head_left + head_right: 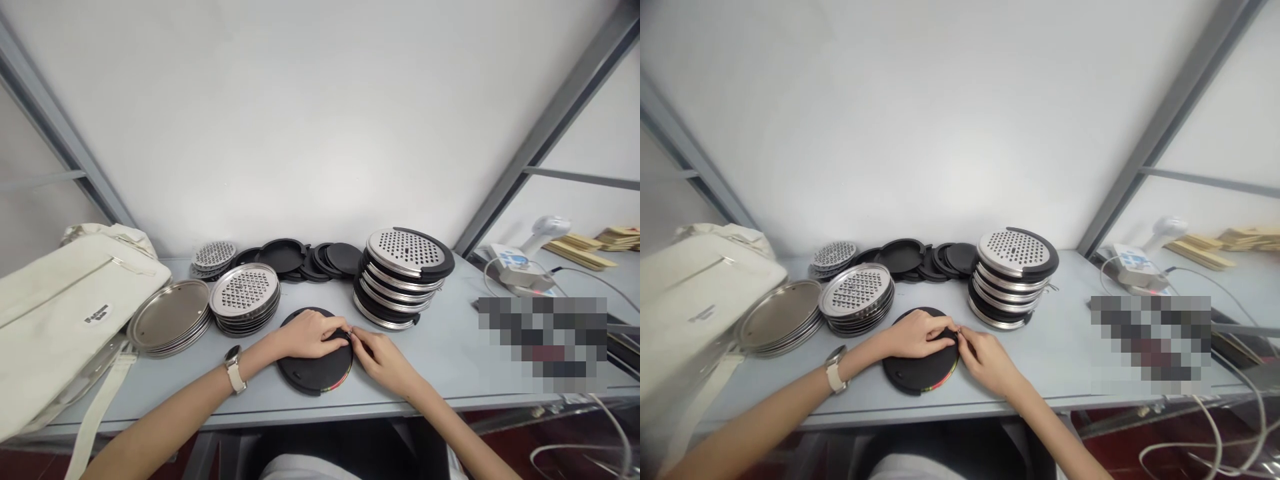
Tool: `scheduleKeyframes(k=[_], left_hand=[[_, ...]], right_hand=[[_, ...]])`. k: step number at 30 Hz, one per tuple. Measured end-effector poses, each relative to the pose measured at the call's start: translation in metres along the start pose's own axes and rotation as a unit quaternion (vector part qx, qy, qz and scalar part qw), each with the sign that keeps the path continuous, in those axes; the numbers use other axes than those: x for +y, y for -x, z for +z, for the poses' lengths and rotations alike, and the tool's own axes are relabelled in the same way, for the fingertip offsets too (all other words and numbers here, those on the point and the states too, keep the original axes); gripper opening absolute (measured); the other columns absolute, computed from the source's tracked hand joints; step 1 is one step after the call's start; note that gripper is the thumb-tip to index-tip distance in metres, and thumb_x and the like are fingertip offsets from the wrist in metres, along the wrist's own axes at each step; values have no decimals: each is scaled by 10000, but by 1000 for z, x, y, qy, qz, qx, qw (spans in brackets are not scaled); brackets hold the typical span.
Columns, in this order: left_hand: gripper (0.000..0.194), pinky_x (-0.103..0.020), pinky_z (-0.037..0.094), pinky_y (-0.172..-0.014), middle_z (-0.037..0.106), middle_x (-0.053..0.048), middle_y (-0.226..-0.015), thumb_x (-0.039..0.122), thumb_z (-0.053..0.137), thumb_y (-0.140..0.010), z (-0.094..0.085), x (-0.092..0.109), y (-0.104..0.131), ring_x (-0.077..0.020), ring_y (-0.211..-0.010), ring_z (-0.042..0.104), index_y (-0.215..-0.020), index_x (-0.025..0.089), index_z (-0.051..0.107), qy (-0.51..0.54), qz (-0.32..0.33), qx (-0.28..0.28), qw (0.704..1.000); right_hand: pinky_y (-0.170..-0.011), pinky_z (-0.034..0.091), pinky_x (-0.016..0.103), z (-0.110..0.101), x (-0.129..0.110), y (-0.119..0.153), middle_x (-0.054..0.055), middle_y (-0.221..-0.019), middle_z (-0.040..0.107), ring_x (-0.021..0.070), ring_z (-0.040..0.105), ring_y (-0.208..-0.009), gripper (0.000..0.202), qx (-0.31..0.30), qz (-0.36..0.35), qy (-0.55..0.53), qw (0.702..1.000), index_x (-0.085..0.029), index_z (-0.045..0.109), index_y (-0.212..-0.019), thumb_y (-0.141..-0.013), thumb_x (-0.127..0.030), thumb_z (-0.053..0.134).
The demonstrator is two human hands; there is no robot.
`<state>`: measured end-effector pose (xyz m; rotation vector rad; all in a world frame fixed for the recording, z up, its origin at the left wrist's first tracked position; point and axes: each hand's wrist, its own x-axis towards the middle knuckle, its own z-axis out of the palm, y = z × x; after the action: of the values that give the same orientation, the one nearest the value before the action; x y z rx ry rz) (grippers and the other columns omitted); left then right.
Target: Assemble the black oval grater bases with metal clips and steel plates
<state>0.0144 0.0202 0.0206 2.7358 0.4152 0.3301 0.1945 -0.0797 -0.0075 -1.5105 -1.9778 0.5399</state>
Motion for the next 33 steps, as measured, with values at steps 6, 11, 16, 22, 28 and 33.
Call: scheduleKeyframes(k=[6, 11, 16, 22, 28, 33], left_hand=[[224, -206, 305, -549, 489, 66, -582, 349, 504, -899, 1, 0, 0, -97, -528, 479, -1071, 215, 555, -7, 2, 2, 1000], [222, -208, 325, -548, 485, 69, -572, 347, 504, -895, 1, 1, 0, -103, -522, 489, -1070, 215, 542, -20, 3, 3, 1000], [223, -213, 336, -551, 504, 63, -581, 352, 499, -900, 1, 1, 1, -109, -529, 505, -1068, 212, 538, -26, 4, 3, 1000], [222, -215, 339, -553, 502, 58, -584, 346, 489, -902, 0, 3, 1, -116, -533, 512, -1071, 210, 535, -38, 4, 1, 999], [211, -223, 314, -528, 519, 55, -593, 367, 485, -905, -1, 4, 2, -121, -533, 516, -1045, 213, 522, -54, 3, 3, 999], [217, -227, 310, -531, 524, 51, -597, 362, 487, -900, -2, 4, 2, -124, -537, 521, -1053, 213, 525, -60, 4, -1, 998]], right_hand=[[-592, 347, 267, 1, 2, 0, 11, -679, 559, 156, 505, -598, 281, 1, 0, 2, 1000, -196, 488, -792, -980, -285, 299], [-588, 351, 268, 2, 4, 0, 12, -683, 567, 154, 506, -595, 283, 5, -8, 7, 1000, -195, 500, -789, -976, -280, 305], [-577, 356, 266, 3, 4, -1, 13, -668, 567, 155, 507, -584, 290, 13, -13, 14, 1000, -196, 507, -777, -973, -278, 310], [-583, 366, 259, 3, 4, -1, 9, -673, 568, 157, 521, -593, 301, 17, -15, 20, 1000, -197, 501, -768, -975, -297, 307], [-572, 356, 262, 2, 2, -1, 6, -660, 564, 154, 509, -579, 302, 18, -14, 15, 1000, -196, 505, -767, -975, -294, 310], [-568, 361, 263, 3, 3, -1, 6, -655, 566, 154, 511, -577, 304, 25, -18, 14, 999, -194, 510, -759, -973, -296, 319]])
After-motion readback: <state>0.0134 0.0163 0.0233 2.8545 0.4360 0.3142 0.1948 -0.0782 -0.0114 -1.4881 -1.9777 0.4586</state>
